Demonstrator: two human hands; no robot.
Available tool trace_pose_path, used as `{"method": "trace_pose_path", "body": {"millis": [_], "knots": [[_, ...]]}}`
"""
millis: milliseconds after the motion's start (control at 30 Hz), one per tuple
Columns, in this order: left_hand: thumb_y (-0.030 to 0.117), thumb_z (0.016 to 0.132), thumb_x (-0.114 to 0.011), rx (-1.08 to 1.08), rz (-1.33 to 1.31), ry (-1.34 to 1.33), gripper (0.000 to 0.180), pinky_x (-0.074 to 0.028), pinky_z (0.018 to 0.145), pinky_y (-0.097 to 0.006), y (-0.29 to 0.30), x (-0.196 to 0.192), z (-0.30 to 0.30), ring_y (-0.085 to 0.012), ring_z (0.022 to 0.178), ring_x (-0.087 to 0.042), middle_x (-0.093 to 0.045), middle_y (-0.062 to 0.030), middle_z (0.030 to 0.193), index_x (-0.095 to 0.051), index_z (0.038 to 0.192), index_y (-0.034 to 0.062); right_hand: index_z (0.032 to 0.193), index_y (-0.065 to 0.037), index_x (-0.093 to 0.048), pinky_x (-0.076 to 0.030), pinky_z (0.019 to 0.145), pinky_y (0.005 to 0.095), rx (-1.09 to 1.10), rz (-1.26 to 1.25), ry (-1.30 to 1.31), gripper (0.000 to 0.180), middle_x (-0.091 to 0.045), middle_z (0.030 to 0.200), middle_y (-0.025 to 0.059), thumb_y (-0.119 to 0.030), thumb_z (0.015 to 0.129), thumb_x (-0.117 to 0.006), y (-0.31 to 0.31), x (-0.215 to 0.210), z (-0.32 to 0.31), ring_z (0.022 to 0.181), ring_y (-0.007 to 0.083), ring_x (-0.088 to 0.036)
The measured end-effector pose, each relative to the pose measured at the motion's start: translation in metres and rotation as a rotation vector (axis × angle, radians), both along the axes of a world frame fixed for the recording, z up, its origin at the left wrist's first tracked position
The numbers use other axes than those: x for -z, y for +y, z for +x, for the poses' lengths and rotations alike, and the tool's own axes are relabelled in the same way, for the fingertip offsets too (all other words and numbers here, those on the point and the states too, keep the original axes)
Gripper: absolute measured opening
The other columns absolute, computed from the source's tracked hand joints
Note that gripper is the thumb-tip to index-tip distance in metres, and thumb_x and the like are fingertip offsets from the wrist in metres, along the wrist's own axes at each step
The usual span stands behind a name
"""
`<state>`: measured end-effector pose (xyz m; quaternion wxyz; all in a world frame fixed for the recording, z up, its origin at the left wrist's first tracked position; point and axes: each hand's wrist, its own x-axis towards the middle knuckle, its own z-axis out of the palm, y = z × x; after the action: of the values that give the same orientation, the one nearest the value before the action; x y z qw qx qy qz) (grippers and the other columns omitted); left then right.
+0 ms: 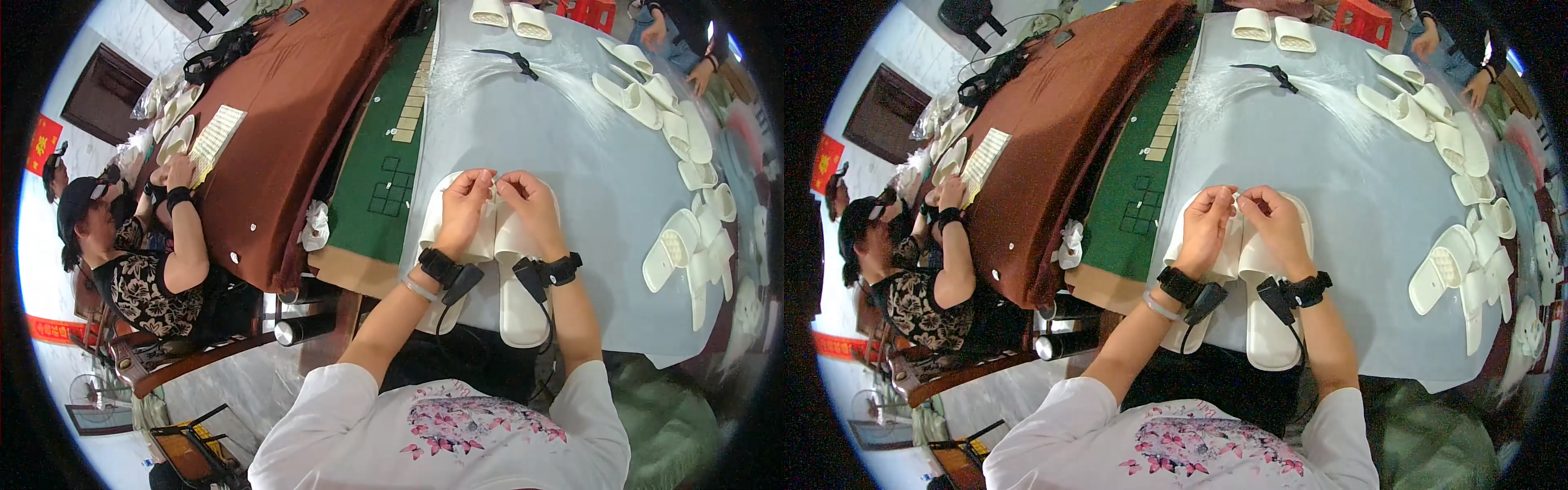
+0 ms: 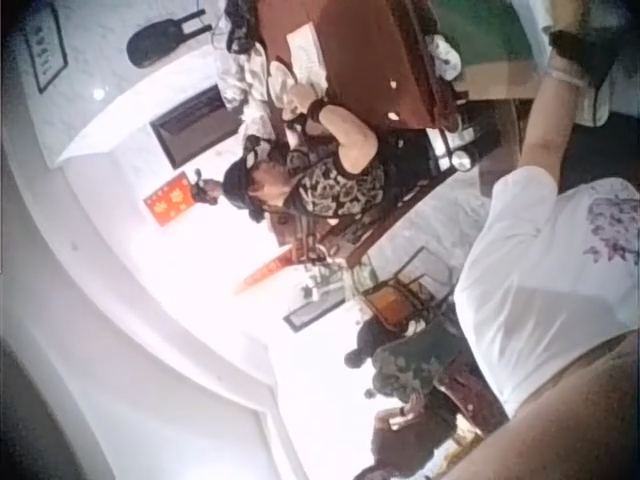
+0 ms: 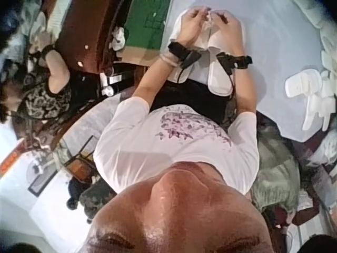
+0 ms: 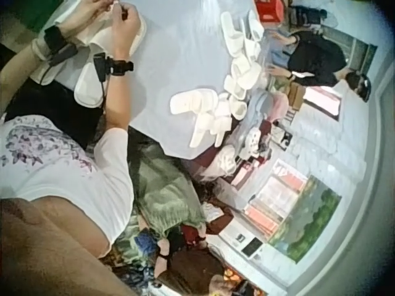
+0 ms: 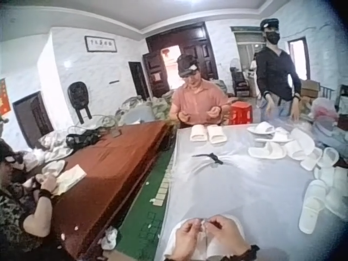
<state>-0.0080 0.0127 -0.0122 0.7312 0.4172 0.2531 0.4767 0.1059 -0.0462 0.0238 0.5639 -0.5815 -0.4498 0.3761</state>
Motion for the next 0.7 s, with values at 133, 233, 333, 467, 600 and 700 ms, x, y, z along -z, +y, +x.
{"method": "trace_pose_path", "body": {"millis": [133,233,333,467,600,700], "knots": [[0.019,0.086,-0.057,0.044,0.113,0.125,0.018,-0.041,0.064,-0.02,-0.001,-0.004,0.001,-0.0058,0.07,-0.047,-0.06,0.0,0.087,-0.061,0.092,0.0021,0.09,0.0,-0.059,-0.041,0.062,0.0194,0.019,0.013,0.001,0.016,-0.057,0.076,-0.0018,-0.014,0.083,-0.057,0.001,0.004,0.003,0.068,0.0045,-0.048],[0.019,0.086,-0.057,0.02,0.139,0.169,0.019,-0.04,0.063,-0.02,-0.002,-0.006,0.003,-0.0057,0.069,-0.046,-0.059,0.0004,0.085,-0.062,0.094,0.0019,0.09,0.0,-0.059,-0.04,0.062,0.0195,0.058,-0.007,0.038,0.016,-0.057,0.076,-0.0019,-0.014,0.083,-0.057,0.001,0.004,0.005,0.069,0.0043,-0.048],[0.016,0.086,-0.057,-0.012,0.098,0.117,0.019,-0.04,0.063,-0.02,-0.001,-0.006,0.0,-0.006,0.069,-0.047,-0.059,-0.0008,0.088,-0.062,0.097,0.0005,0.09,0.0,-0.059,-0.04,0.062,0.0192,0.061,-0.008,0.072,0.016,-0.057,0.076,-0.0016,-0.014,0.083,-0.056,0.001,0.003,0.007,0.069,0.0043,-0.049],[0.013,0.086,-0.056,0.019,0.073,0.114,0.02,-0.041,0.067,-0.02,0.0,-0.007,-0.002,-0.0071,0.072,-0.048,-0.06,-0.003,0.092,-0.06,0.1,-0.001,0.089,0.0,-0.059,-0.04,0.062,0.0188,-0.019,0.018,0.001,0.015,-0.057,0.075,-0.0019,-0.014,0.083,-0.056,0.0,0.0,0.002,0.068,0.0041,-0.05],[0.012,0.087,-0.055,-0.072,0.367,0.328,0.022,-0.043,0.076,-0.023,-0.003,-0.029,-0.007,-0.0103,0.082,-0.055,-0.06,-0.0054,0.095,-0.059,0.104,-0.0005,0.09,0.0,-0.059,-0.04,0.061,0.0185,0.029,0.015,0.104,0.016,-0.057,0.075,-0.0018,-0.015,0.084,-0.056,0.001,0.006,0.004,0.069,0.004,-0.049],[0.007,0.086,-0.054,-0.17,0.477,0.41,0.021,-0.045,0.078,-0.023,-0.006,-0.062,-0.03,-0.0108,0.087,-0.057,-0.06,-0.0057,0.098,-0.059,0.105,0.0,0.09,0.0,-0.059,-0.04,0.061,0.0187,0.055,-0.046,0.105,0.017,-0.057,0.076,-0.0012,-0.016,0.084,-0.056,0.001,0.006,0.012,0.069,0.0041,-0.05]]}}
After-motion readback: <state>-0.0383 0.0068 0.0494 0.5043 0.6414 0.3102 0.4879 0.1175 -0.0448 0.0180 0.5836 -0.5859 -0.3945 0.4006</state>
